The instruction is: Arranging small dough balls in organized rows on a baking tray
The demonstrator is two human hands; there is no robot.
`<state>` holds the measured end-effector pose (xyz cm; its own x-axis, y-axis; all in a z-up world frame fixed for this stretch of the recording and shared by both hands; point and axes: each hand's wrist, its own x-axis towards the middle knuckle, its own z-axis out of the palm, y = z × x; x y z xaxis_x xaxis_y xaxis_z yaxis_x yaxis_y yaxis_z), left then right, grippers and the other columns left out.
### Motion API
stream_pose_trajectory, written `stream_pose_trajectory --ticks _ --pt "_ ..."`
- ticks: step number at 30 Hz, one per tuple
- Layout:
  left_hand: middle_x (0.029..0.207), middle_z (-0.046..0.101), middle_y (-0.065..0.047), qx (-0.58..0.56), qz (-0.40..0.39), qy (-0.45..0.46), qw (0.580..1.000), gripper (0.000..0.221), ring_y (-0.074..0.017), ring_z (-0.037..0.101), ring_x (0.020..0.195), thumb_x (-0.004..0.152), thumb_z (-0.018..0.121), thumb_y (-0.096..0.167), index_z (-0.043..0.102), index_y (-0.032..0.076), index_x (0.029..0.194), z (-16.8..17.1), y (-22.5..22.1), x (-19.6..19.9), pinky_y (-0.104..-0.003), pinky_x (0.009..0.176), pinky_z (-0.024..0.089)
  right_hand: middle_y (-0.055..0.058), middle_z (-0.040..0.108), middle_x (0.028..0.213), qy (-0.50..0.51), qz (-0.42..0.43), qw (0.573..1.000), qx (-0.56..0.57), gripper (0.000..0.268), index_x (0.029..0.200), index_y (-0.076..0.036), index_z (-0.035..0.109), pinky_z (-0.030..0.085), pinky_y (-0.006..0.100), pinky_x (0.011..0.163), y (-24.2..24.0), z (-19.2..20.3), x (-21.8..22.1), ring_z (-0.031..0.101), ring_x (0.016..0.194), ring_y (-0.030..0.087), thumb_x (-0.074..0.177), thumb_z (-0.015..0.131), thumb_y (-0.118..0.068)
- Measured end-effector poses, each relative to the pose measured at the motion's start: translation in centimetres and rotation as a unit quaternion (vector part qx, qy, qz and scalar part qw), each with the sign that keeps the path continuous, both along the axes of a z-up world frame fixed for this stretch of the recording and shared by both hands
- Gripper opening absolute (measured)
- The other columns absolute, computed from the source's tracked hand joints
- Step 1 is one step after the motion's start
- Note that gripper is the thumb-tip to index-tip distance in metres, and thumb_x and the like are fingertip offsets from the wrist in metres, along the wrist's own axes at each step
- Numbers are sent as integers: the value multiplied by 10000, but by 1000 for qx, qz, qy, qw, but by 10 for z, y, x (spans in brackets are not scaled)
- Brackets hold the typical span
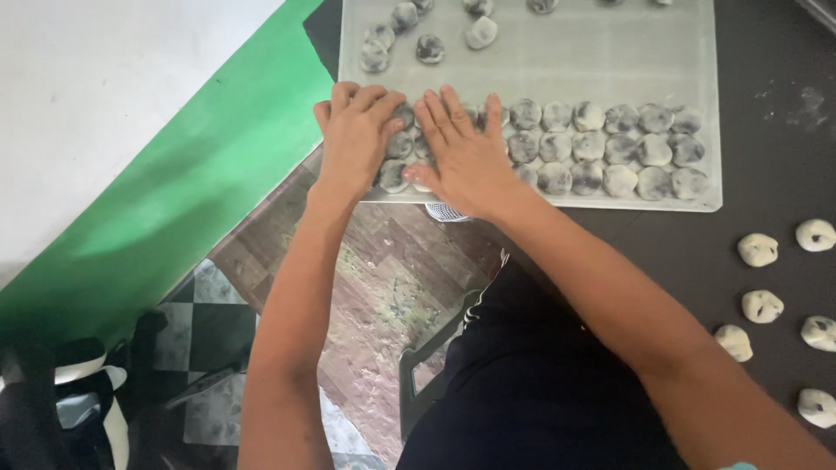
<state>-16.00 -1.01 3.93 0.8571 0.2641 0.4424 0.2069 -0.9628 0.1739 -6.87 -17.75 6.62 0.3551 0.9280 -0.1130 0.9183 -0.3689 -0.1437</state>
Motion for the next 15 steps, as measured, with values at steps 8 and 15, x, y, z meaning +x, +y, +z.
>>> stream_pose_trajectory --ticks 8,15 --pt "1212 579 -45 -165 4 20 986 313 -301 454 1070 938 657 211 601 231 1246 7 22 -17 -477 772 326 86 35 1625 -30 22 999 38 882 1551 -111 29 -105 633 1106 -2 -11 1 -33 1488 252 919 19 -727" --pt "1143 645 2 -128 -52 15 990 234 -306 497 1012 888 662 252 649 220 1119 8 27 -18 -496 731 359 131 148 1600 2 9 999 32 912 1526 -46 113 -3 583 1150 31 1 -26 66 1473 313 908 296 -691"
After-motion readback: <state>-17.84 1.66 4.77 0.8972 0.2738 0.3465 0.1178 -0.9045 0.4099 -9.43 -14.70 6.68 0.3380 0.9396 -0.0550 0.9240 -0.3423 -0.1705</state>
